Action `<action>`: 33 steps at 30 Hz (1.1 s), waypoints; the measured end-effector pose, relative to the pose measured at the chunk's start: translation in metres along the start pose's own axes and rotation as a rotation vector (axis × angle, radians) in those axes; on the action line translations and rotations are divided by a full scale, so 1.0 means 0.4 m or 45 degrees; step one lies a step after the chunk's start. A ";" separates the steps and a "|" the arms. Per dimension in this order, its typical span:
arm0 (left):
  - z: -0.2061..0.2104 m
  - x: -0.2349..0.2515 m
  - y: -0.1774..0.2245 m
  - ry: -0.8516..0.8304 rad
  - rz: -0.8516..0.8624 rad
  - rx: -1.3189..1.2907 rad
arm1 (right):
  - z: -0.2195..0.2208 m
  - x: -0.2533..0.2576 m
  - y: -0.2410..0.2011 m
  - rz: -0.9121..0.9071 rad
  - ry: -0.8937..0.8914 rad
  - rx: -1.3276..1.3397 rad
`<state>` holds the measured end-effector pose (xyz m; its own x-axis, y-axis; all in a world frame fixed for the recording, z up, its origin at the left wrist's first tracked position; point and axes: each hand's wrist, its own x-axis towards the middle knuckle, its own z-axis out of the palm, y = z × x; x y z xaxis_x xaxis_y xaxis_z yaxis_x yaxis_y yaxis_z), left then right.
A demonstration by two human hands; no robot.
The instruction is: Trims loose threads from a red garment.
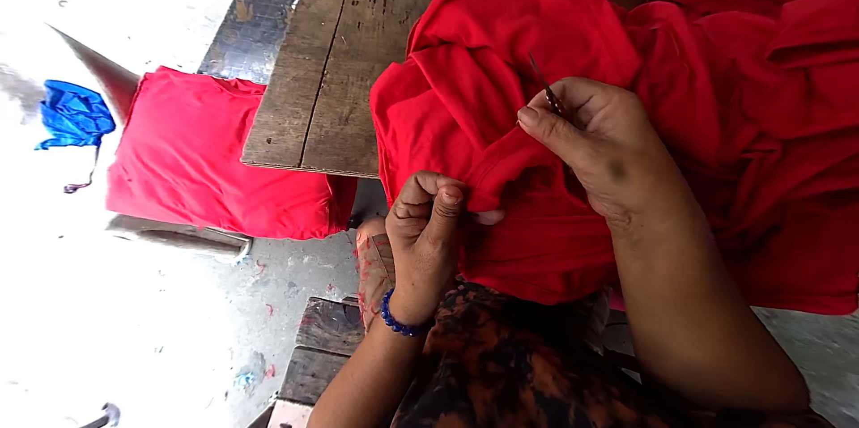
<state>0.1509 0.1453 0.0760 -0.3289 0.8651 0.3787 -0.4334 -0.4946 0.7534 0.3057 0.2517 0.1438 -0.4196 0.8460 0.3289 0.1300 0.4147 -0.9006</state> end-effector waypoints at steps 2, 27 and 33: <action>0.008 -0.002 0.008 0.008 -0.022 -0.061 | -0.004 -0.033 -0.020 -0.137 0.045 -0.249; 0.028 -0.023 0.027 -0.058 0.041 0.116 | 0.005 -0.160 -0.068 -0.478 0.198 -0.773; 0.017 -0.015 0.022 -0.056 0.072 0.217 | -0.011 -0.030 -0.033 -0.118 -0.100 -0.338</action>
<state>0.1547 0.1364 0.0839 -0.3100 0.8409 0.4437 -0.2654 -0.5247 0.8089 0.3128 0.2375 0.1530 -0.5075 0.7764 0.3738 0.3144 0.5707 -0.7586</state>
